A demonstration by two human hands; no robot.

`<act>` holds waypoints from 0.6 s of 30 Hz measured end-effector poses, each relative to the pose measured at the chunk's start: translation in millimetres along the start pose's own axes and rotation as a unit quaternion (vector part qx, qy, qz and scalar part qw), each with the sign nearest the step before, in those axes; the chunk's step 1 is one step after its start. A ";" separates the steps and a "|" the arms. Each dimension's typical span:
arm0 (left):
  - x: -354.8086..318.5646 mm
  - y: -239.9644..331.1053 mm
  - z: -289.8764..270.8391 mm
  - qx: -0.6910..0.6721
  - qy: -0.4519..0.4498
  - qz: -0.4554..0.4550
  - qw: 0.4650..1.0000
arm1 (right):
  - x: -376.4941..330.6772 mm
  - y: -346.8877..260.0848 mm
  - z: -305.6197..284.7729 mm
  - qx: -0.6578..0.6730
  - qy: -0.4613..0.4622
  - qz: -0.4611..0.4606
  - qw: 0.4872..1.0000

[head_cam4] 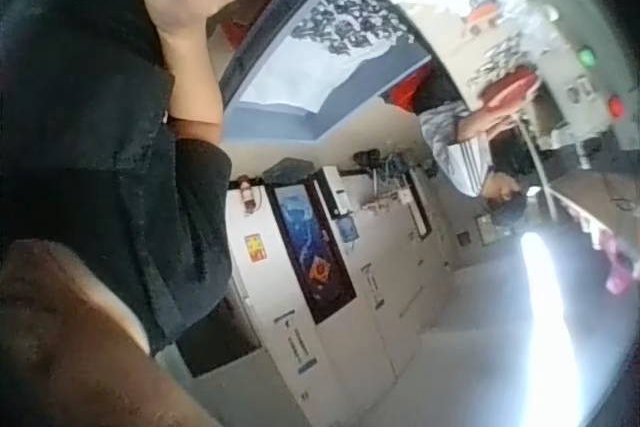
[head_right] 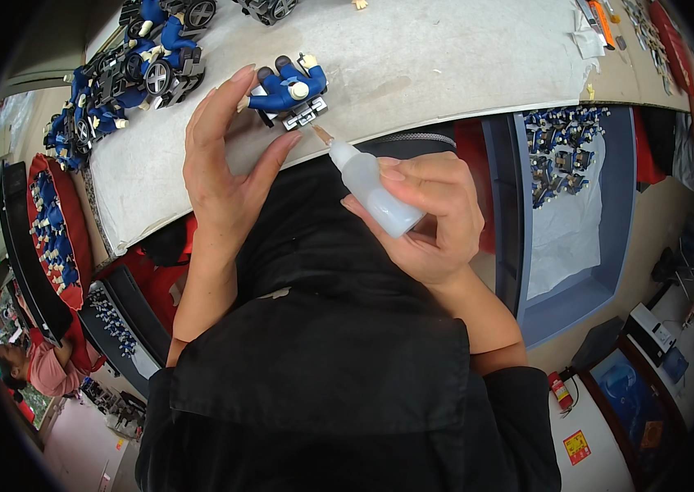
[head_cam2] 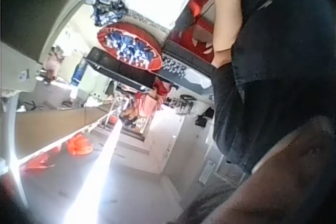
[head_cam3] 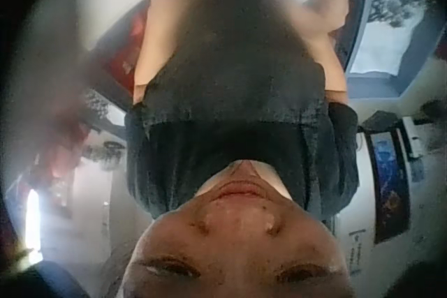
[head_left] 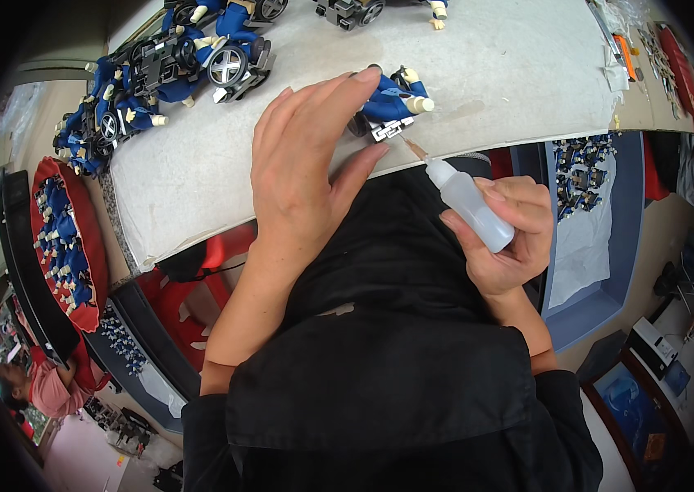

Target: The person applies glue onto toy figurines using a glue bottle, attaches small components to them by hand, presses the parts together, and places the assembled figurines into a tray.

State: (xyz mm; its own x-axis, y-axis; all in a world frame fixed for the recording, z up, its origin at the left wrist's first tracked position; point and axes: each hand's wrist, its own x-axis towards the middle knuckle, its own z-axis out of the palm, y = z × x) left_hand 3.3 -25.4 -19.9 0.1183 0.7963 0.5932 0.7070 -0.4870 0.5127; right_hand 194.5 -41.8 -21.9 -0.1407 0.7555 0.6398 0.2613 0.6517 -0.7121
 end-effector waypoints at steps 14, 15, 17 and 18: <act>0.2 -0.3 0.5 -0.003 -0.002 -0.004 1.000 | -1.1 -0.8 0.5 -0.005 -0.001 0.006 1.000; -0.2 -0.1 0.3 -0.002 -0.002 -0.004 1.000 | -1.9 -1.6 0.9 -0.004 0.001 0.011 1.000; -1.2 0.1 0.2 -0.004 0.002 -0.005 1.000 | -2.9 -2.3 1.2 0.001 0.002 0.010 1.000; -1.0 0.2 0.2 -0.005 0.002 -0.005 1.000 | -2.9 -2.4 1.1 0.005 0.003 0.009 1.000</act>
State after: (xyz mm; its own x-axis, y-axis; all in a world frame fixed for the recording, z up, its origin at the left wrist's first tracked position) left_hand 3.4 -26.2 -20.5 0.1095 0.7997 0.5903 0.7008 -0.4833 0.5247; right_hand 193.2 -45.5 -22.4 -0.1300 0.7671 0.6282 0.2546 0.6382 -0.7266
